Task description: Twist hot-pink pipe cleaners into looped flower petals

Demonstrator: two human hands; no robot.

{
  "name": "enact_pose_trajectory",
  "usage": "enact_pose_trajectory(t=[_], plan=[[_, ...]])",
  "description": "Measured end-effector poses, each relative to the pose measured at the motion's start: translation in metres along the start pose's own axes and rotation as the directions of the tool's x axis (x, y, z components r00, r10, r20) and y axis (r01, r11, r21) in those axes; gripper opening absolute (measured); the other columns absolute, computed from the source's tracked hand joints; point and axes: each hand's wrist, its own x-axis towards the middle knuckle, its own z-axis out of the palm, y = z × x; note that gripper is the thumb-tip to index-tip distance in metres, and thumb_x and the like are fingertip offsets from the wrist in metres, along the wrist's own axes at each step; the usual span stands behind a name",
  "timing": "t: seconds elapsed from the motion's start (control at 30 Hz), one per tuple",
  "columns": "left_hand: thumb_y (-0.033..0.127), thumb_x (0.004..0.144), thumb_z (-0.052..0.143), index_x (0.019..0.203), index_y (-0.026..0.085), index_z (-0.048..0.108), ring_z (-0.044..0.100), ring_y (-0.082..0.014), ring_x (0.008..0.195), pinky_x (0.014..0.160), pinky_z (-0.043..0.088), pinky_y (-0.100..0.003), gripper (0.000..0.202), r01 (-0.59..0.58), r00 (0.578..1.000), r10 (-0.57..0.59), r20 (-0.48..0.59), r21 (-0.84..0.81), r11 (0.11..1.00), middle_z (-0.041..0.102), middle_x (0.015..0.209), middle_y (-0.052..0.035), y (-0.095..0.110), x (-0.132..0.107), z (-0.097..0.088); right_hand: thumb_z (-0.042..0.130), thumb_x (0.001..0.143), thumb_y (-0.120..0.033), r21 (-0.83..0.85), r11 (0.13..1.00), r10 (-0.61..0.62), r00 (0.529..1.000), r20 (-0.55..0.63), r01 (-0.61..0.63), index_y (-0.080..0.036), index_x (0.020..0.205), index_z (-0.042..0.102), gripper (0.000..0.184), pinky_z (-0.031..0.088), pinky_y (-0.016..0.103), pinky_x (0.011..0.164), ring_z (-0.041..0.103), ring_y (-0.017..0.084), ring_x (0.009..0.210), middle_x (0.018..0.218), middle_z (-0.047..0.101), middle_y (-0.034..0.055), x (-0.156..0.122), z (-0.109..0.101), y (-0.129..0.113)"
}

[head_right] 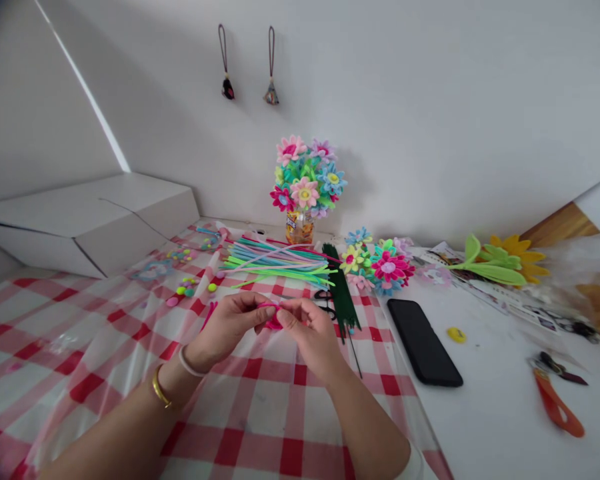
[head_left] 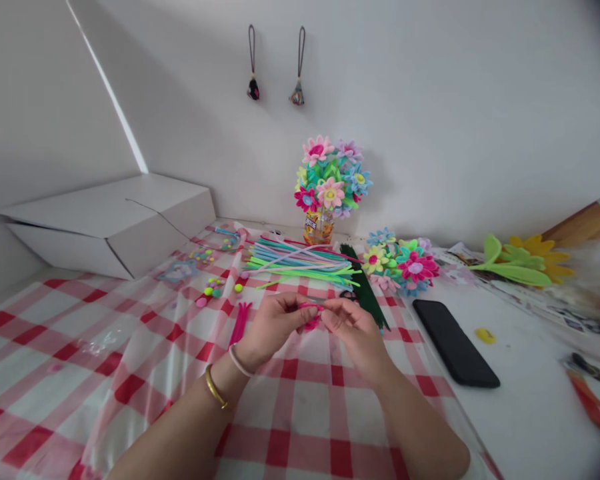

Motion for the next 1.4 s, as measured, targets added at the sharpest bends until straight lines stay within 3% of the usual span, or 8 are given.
enact_pose_trajectory(t=[0.13, 0.37, 0.5, 0.63, 0.83, 1.23, 1.4], plan=[[0.034, 0.069, 0.067, 0.074, 0.011, 0.065, 0.043, -0.0073, 0.050, 0.048, 0.033, -0.021, 0.024, 0.023, 1.000, -0.023, 0.013, 0.018, 1.000, 0.055, 0.056, 0.0002, -0.002, 0.000, -0.002, 0.063, 0.074, -0.035, -0.043, 0.999, -0.020, 0.999, -0.045, 0.018, -0.019, 0.080, 0.065, 0.016, 0.040, 0.027, 0.065, 0.052, 0.014, 0.068, 0.071, 0.060, 0.0002, 0.000, -0.001, 0.002], [0.029, 0.066, 0.071, 0.071, 0.011, 0.065, 0.048, -0.0082, 0.052, 0.052, 0.038, -0.022, 0.020, 0.110, 0.994, -0.106, 0.029, -0.287, 0.952, 0.059, 0.060, -0.0018, -0.004, 0.003, -0.007, 0.065, 0.072, -0.037, 0.072, 0.997, 0.048, 0.993, -0.105, -0.040, -0.017, 0.078, 0.065, 0.020, 0.041, 0.027, 0.063, 0.051, 0.013, 0.063, 0.067, 0.059, 0.0002, 0.001, 0.001, 0.001], [0.027, 0.064, 0.072, 0.068, 0.011, 0.066, 0.050, -0.0088, 0.052, 0.052, 0.037, -0.022, 0.018, 0.143, 0.989, -0.141, 0.034, -0.366, 0.920, 0.062, 0.060, -0.0023, -0.003, 0.003, -0.008, 0.065, 0.073, -0.034, 0.132, 0.989, 0.065, 0.998, -0.023, -0.061, -0.019, 0.082, 0.066, 0.018, 0.040, 0.028, 0.067, 0.053, 0.013, 0.068, 0.072, 0.061, 0.0006, 0.000, 0.001, 0.001], [0.027, 0.067, 0.071, 0.067, 0.011, 0.065, 0.048, -0.0078, 0.048, 0.048, 0.033, -0.021, 0.017, 0.199, 0.979, -0.158, 0.128, -0.444, 0.873, 0.060, 0.058, -0.0020, -0.002, 0.001, -0.008, 0.064, 0.074, -0.032, 0.244, 0.967, 0.051, 0.996, 0.076, -0.068, -0.018, 0.080, 0.066, 0.014, 0.039, 0.029, 0.067, 0.051, 0.013, 0.066, 0.071, 0.061, 0.0008, -0.001, 0.003, 0.001], [0.033, 0.073, 0.064, 0.059, 0.011, 0.060, 0.041, -0.0070, 0.044, 0.050, 0.031, -0.024, 0.027, 0.216, 0.965, -0.103, 0.241, -0.509, 0.833, 0.049, 0.044, 0.0009, 0.003, -0.002, -0.002, 0.067, 0.071, -0.028, 0.409, 0.908, 0.043, 0.992, 0.122, -0.090, -0.019, 0.075, 0.065, 0.010, 0.038, 0.030, 0.065, 0.048, 0.013, 0.063, 0.067, 0.057, -0.0004, -0.003, 0.008, 0.003], [0.028, 0.071, 0.067, 0.064, 0.010, 0.063, 0.046, -0.0068, 0.048, 0.048, 0.031, -0.021, 0.020, 0.138, 0.990, -0.123, 0.064, -0.541, 0.830, 0.057, 0.054, -0.0012, -0.002, 0.002, 0.004, 0.070, 0.069, -0.027, 0.495, 0.865, 0.070, 0.997, 0.040, -0.081, -0.017, 0.073, 0.065, 0.011, 0.036, 0.029, 0.066, 0.046, 0.011, 0.061, 0.062, 0.056, -0.0013, 0.000, 0.014, 0.009], [0.022, 0.070, 0.068, 0.069, 0.009, 0.065, 0.049, -0.0072, 0.050, 0.052, 0.035, -0.022, 0.013, 0.162, 0.986, -0.120, 0.113, -0.537, 0.828, 0.062, 0.062, -0.0035, -0.003, 0.003, 0.001, 0.072, 0.066, -0.027, 0.474, 0.876, 0.138, 0.989, -0.056, -0.095, -0.017, 0.073, 0.066, 0.014, 0.036, 0.029, 0.065, 0.047, 0.012, 0.062, 0.063, 0.058, -0.0007, 0.002, 0.013, 0.006]])
